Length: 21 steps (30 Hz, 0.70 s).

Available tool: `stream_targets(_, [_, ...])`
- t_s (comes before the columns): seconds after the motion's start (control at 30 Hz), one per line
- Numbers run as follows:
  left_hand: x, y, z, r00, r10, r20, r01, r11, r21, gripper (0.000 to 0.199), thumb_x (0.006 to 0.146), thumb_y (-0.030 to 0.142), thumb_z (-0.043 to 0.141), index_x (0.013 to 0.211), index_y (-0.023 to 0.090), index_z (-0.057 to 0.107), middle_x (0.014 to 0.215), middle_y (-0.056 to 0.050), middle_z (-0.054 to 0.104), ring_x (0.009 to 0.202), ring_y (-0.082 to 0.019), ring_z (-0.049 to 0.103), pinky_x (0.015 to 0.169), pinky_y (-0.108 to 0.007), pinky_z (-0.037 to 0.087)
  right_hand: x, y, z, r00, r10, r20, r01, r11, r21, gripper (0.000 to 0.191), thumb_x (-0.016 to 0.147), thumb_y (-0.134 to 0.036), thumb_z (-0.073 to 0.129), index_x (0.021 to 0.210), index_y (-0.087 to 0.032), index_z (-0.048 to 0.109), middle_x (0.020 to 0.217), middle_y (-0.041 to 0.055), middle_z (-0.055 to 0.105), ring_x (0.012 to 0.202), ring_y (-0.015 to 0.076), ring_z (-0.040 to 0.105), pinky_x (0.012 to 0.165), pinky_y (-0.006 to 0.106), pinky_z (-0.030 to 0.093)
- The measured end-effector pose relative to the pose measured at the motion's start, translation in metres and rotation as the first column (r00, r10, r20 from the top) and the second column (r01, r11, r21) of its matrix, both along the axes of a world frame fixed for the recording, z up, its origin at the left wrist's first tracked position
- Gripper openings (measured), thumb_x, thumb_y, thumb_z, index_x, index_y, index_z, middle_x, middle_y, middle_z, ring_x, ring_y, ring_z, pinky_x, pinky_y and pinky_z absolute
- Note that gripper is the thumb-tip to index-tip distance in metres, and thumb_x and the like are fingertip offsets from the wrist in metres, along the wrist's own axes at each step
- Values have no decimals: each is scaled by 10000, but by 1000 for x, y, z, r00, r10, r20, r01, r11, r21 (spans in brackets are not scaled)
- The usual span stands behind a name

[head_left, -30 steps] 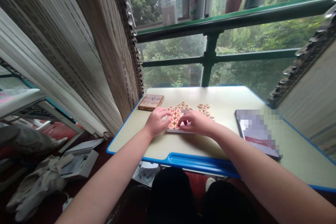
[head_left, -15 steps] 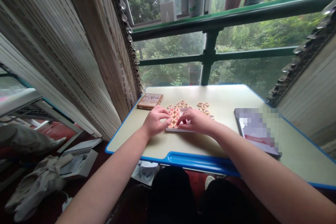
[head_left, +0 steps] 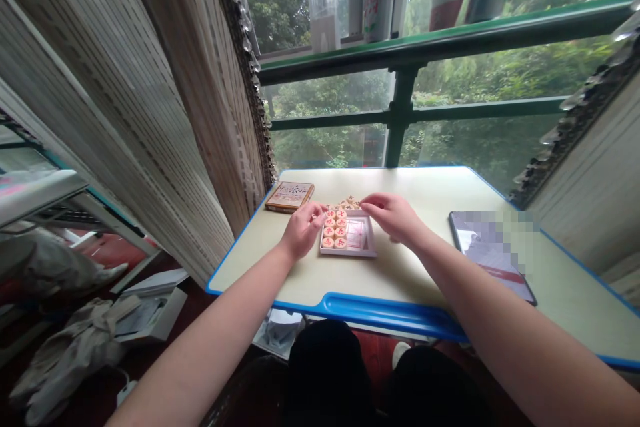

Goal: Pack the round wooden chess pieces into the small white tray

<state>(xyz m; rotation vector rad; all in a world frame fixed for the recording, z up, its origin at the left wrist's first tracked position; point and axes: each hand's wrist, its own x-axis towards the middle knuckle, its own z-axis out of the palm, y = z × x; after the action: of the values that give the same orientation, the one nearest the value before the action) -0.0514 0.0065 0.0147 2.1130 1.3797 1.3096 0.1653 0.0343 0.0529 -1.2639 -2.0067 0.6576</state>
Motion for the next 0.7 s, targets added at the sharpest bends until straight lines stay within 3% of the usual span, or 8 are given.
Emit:
stream_targets(0.13, [0,4,-5,998,38,52,-29,988,-154,180,827,338,376,819,188,475,1094,-90,637,1013,-213,565,869,-371,426,3,8,-5,989,-42,139,41,999,13,253,815,-267,514,959,-166,695,957,86,686,834,193,625,758,305,474])
stream_targets(0.27, [3,8,-8,995,9,95,17,964,-266,196,811,345,364,828,187,478,1192,-112,602,1129,-243,523,925,-394,407,2,14,-16,940,-36,339,12,997,72,325,814,-266,520,1089,-172,665,1145,114,630,1032,250,571,937,373,394])
stream_targets(0.4, [6,12,-9,987,-13,162,72,930,-362,238,808,369,360,847,179,498,1255,-124,563,1178,-254,495,964,-410,385,4,16,-21,880,-10,475,-31,997,77,379,769,-201,538,1132,-185,644,1146,95,636,1045,259,542,947,372,356])
stream_targets(0.7, [6,15,-11,998,-33,59,49,954,-297,242,772,315,427,894,161,569,1077,-79,612,1022,-230,536,929,-383,402,6,7,-11,840,23,543,-53,998,39,393,706,-164,563,1082,-221,659,1107,81,641,1038,266,511,868,330,357])
